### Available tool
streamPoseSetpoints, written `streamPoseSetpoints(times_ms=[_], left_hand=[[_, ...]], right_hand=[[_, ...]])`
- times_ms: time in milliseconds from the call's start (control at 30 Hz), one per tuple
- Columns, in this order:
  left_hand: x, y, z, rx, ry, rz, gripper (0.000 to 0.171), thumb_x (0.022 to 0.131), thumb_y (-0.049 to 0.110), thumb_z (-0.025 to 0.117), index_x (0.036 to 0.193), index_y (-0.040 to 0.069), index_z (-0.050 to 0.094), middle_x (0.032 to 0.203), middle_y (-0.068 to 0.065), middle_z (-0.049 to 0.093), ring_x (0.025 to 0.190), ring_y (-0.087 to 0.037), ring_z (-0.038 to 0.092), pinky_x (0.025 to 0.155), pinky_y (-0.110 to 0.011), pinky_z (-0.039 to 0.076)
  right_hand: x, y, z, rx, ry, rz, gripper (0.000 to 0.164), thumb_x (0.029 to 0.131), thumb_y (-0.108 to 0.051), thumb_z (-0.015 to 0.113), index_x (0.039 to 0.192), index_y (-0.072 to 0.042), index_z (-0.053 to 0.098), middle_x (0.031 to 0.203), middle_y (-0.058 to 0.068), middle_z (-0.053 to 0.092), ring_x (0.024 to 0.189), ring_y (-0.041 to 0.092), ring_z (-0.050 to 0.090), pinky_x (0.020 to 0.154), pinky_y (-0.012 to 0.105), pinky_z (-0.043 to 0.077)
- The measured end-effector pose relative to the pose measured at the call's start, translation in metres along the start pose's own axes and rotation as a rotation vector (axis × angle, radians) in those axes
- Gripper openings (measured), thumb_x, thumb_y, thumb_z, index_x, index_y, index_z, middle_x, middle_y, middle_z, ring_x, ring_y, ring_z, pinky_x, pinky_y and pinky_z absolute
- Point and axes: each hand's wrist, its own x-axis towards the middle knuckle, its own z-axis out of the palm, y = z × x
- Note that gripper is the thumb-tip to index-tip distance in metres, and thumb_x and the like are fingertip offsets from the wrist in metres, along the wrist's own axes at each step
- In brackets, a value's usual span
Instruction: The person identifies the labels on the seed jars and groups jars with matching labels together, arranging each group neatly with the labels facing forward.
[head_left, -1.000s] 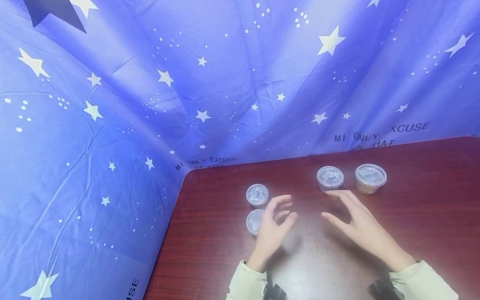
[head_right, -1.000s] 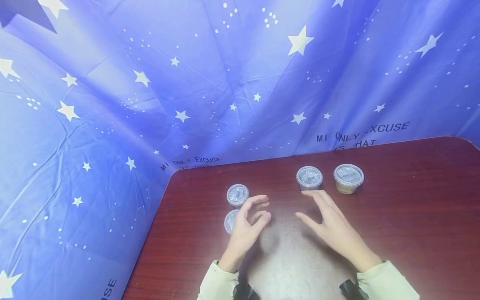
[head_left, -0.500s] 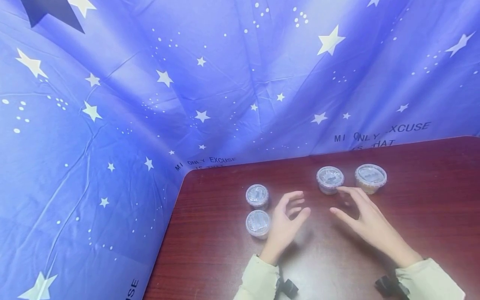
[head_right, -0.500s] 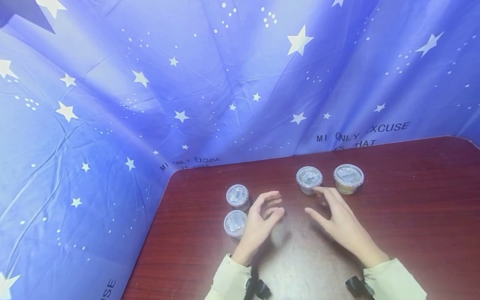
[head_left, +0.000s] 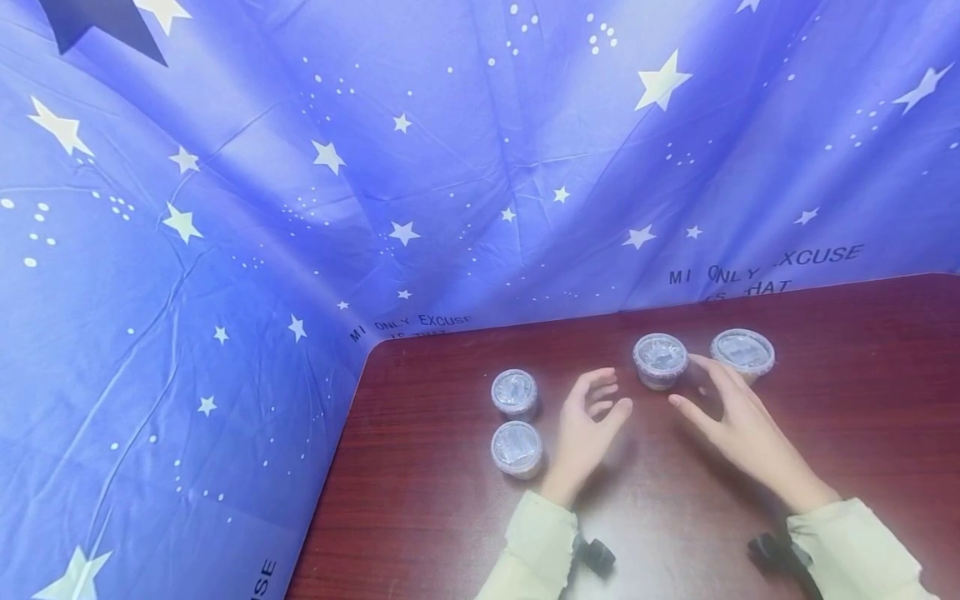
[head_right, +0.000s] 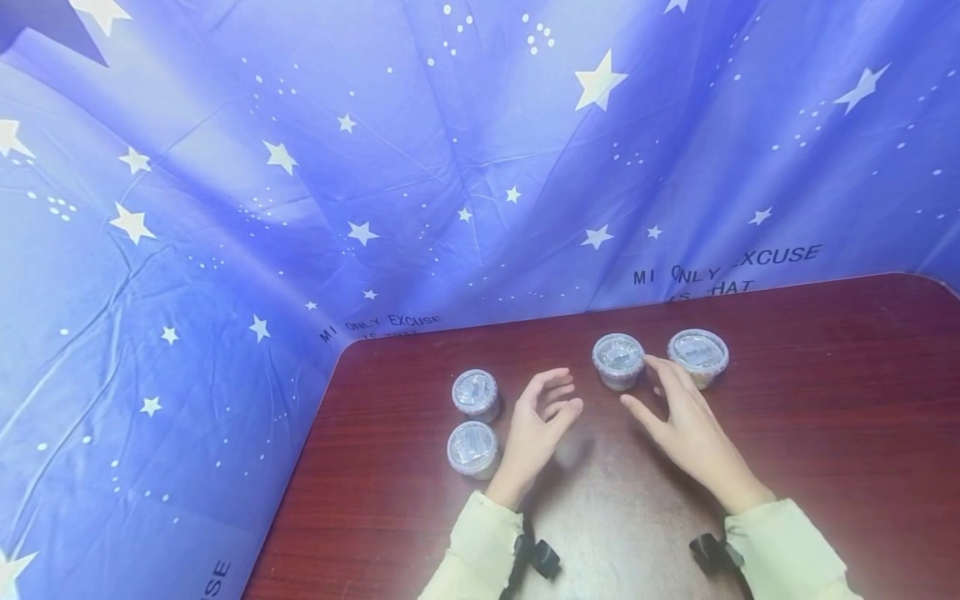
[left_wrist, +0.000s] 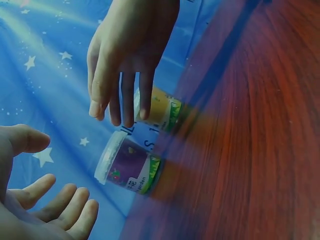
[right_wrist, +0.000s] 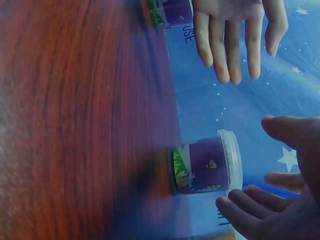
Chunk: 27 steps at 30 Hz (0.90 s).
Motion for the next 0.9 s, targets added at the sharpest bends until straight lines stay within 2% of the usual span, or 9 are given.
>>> streamPoseSetpoints(times_ms=[100, 200, 400, 567, 800, 900], left_hand=[[0.005, -0.003, 0.004, -0.008, 0.012, -0.017, 0.045, 0.087, 0.007, 0.071, 0.130, 0.003, 0.058, 0.126, -0.014, 0.065, 0.119, -0.038, 0.060, 0.102, -0.044, 0.051], [0.010, -0.006, 0.008, -0.024, 0.021, -0.032, 0.045, 0.087, 0.007, 0.071, 0.130, 0.002, 0.058, 0.127, -0.018, 0.063, 0.119, -0.039, 0.060, 0.101, -0.042, 0.052], [0.021, -0.015, 0.017, -0.042, 0.036, -0.048, 0.046, 0.086, 0.006, 0.071, 0.130, -0.001, 0.057, 0.127, -0.024, 0.062, 0.119, -0.039, 0.060, 0.099, -0.036, 0.053], [0.029, -0.019, 0.028, -0.034, 0.061, -0.070, 0.045, 0.084, 0.007, 0.072, 0.128, 0.004, 0.059, 0.124, -0.017, 0.065, 0.116, -0.033, 0.062, 0.096, -0.030, 0.053], [0.036, -0.021, 0.038, -0.015, 0.124, -0.096, 0.045, 0.082, 0.006, 0.073, 0.125, 0.009, 0.062, 0.121, -0.008, 0.066, 0.116, -0.026, 0.063, 0.100, -0.038, 0.053], [0.038, -0.023, 0.038, -0.006, 0.131, -0.104, 0.047, 0.082, 0.007, 0.074, 0.127, 0.010, 0.062, 0.124, -0.007, 0.065, 0.118, -0.024, 0.061, 0.101, -0.038, 0.052]], right_hand=[[0.003, 0.003, 0.001, -0.006, -0.010, -0.009, 0.061, 0.092, -0.019, 0.071, 0.144, -0.002, 0.044, 0.135, 0.024, 0.050, 0.120, 0.043, 0.051, 0.103, 0.046, 0.042], [0.005, 0.005, 0.003, 0.007, -0.024, 0.003, 0.064, 0.092, -0.019, 0.071, 0.145, -0.001, 0.041, 0.138, 0.026, 0.048, 0.123, 0.046, 0.048, 0.100, 0.056, 0.040], [0.009, 0.008, 0.004, 0.033, -0.043, 0.024, 0.066, 0.093, -0.015, 0.069, 0.146, 0.006, 0.035, 0.138, 0.033, 0.045, 0.118, 0.051, 0.052, 0.092, 0.058, 0.043], [0.013, 0.012, 0.005, 0.063, -0.061, 0.044, 0.069, 0.096, -0.013, 0.065, 0.149, 0.008, 0.027, 0.139, 0.039, 0.042, 0.117, 0.056, 0.050, 0.092, 0.059, 0.043], [0.018, 0.016, 0.010, 0.108, -0.086, 0.076, 0.075, 0.097, -0.015, 0.063, 0.152, 0.007, 0.017, 0.139, 0.043, 0.039, 0.118, 0.059, 0.049, 0.094, 0.061, 0.042], [0.020, 0.019, 0.013, 0.135, -0.100, 0.091, 0.077, 0.098, -0.014, 0.062, 0.153, 0.008, 0.013, 0.139, 0.045, 0.038, 0.119, 0.061, 0.047, 0.095, 0.063, 0.041]])
